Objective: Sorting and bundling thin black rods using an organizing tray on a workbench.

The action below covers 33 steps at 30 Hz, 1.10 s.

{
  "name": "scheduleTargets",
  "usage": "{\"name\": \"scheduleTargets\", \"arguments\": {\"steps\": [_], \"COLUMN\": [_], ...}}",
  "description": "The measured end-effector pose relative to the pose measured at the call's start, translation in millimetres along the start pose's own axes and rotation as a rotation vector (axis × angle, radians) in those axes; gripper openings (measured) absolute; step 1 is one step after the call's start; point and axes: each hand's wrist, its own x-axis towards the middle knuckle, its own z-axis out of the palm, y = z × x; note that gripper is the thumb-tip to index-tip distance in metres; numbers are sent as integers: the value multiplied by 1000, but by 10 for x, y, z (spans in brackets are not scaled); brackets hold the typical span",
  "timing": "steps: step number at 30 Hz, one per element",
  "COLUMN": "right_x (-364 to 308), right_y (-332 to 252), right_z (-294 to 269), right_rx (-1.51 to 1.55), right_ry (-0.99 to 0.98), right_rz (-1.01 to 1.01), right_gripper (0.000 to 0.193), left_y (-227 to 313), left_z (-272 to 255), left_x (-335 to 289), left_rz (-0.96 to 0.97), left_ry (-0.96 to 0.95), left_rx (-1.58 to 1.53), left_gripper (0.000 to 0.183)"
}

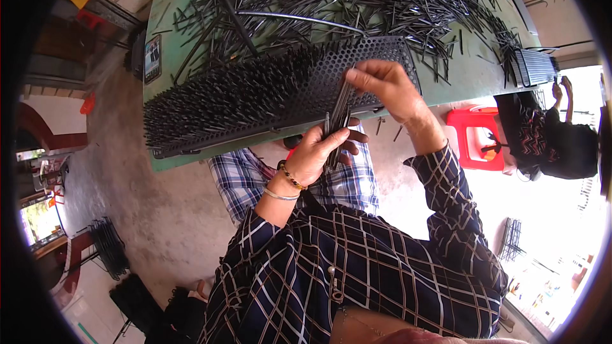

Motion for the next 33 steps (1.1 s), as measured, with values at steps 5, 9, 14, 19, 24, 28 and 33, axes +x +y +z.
{"name": "scheduleTargets", "arguments": {"steps": [5,9,14,19,24,28,33], "right_x": [278,445,501,495,470,485,436], "right_y": [-40,13,58,47,38,83,67], "right_z": [-129,-116,-78,-34,-19,47,103], "right_rx": [-85,-238,-276,-362,-364,-403,-511], "right_ry": [297,447,525,578,629,660,685], "right_rz": [-275,-384,-402,-426,-419,-405,-477], "right_gripper": [24,23,23,22,22,22,21], "left_y": [-35,-24,-34,-53,-53,-69,-78], "left_z": [-27,7,3,-21,-1,-30,-23], "left_x": [13,9,0,-12,-5,-19,-25], "left_rz": [-25,-48,-57,-48,-45,-47,-50], "left_ry": [39,59,59,65,67,74,66], "left_rx": [-26,-47,-69,-87,-84,-89,-101], "left_gripper": [30,31,30,30,30,30,31]}}
